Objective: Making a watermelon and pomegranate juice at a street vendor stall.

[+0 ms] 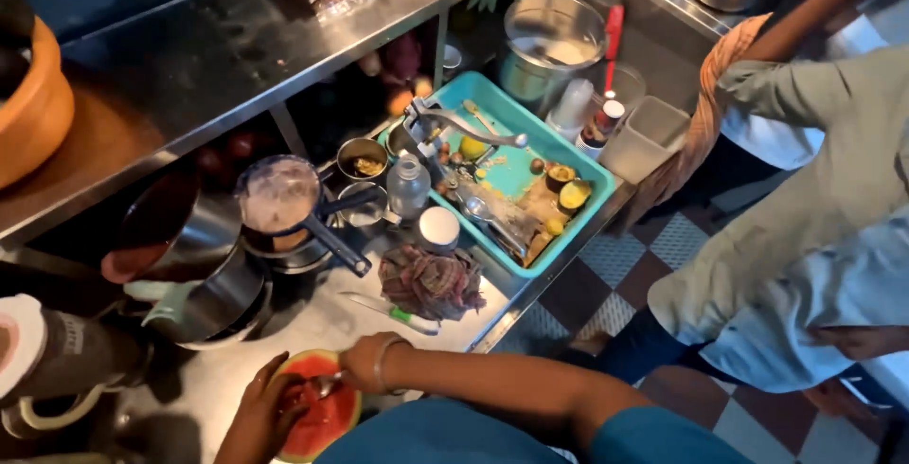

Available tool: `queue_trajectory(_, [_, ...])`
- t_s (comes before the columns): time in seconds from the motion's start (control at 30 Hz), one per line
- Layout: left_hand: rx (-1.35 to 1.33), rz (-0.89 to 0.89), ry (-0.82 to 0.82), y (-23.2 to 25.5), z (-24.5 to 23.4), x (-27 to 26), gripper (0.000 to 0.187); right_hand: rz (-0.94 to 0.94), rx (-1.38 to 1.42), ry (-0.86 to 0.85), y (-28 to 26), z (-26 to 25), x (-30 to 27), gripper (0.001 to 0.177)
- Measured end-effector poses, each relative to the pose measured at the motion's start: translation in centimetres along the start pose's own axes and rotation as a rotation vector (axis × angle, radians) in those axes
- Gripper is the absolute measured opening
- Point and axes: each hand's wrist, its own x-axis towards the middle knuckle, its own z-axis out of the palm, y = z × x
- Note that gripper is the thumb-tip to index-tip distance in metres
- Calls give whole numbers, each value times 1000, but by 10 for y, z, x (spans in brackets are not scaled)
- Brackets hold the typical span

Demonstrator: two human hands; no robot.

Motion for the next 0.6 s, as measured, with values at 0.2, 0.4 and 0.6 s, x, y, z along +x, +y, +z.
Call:
queue_trajectory(0.2, [-60, -179, 21, -8, 10, 0, 37, 43, 244, 245, 61, 69, 7, 33])
queue_trajectory(0.4, [19, -76, 163, -8, 18, -7, 32, 161, 857, 118, 55, 110, 32, 36])
queue_trajectory(0.6, [223, -38, 243, 8, 11, -13, 39, 24, 715, 240, 51, 119, 30, 44])
